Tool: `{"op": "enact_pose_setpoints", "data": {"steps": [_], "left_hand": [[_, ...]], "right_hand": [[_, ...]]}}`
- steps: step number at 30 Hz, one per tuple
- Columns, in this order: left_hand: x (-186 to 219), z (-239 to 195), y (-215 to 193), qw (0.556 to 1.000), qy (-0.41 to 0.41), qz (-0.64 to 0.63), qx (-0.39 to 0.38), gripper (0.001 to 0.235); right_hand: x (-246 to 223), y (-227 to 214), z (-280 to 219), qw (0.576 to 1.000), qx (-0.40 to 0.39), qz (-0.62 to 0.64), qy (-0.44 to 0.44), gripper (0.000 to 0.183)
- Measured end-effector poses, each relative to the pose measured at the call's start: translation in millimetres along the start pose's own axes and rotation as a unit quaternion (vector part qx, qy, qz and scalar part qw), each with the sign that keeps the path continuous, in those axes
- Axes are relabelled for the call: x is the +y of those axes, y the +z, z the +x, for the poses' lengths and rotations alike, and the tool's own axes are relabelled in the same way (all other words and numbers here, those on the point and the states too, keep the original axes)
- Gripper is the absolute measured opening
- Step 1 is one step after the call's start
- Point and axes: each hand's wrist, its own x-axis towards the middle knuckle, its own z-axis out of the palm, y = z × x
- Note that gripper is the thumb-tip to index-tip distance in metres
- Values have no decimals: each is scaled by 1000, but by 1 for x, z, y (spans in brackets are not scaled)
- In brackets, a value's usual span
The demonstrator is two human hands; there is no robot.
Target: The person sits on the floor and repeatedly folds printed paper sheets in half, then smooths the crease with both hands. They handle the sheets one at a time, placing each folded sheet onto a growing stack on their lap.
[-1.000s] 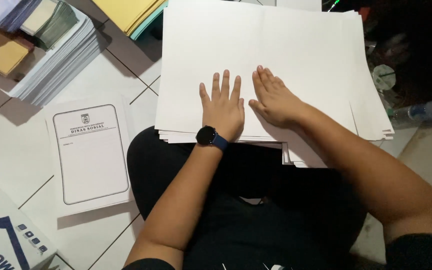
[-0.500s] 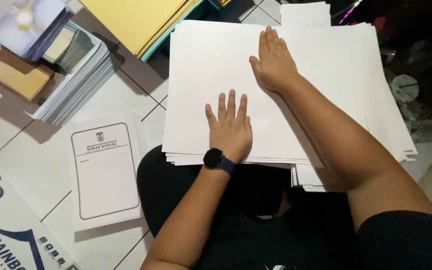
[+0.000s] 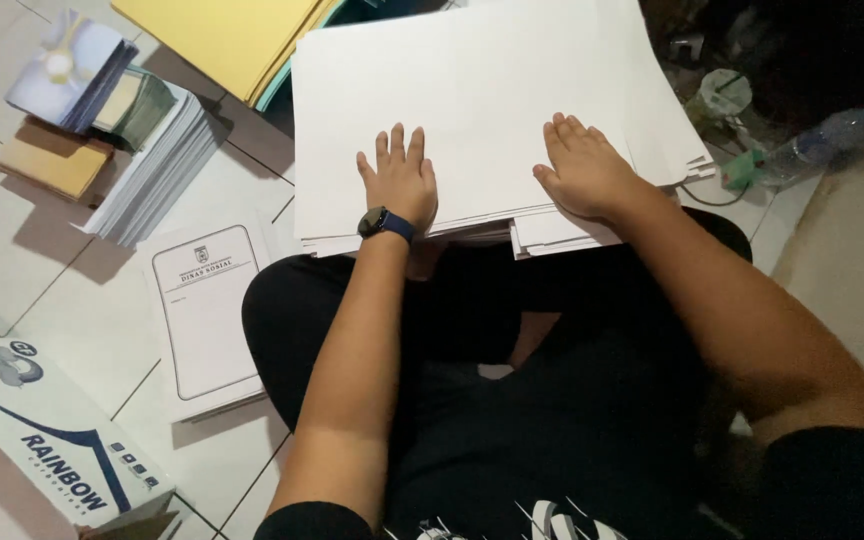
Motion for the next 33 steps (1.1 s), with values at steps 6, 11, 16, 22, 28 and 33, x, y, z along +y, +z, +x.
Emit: {"op": "enact_pose_setpoints", "data": {"steps": [6, 11, 16, 22, 28, 33], "left_hand": [[-11, -3, -6, 1000, 10, 9, -20, 57], [16, -9, -18, 998, 17, 18, -52, 60], [3, -34, -23, 985, 157, -8, -68, 91], [0, -65, -31, 964, 246, 91, -52, 85], [-28, -50, -4, 951, 295, 91, -3, 87], [-47, -42, 3, 937, 323, 135, 0, 85]], "right_hand": [[-24, -16, -26, 996, 61, 13, 57, 73], [-15, -21, -47, 993, 61, 48, 94, 72], [3, -27, -62, 985, 74, 7, 156, 75], [59, -30, -74, 936, 71, 188, 290, 75], [47, -36, -57, 914, 90, 221, 328, 71], [36, -31, -48, 920, 98, 179, 333, 70]]}}
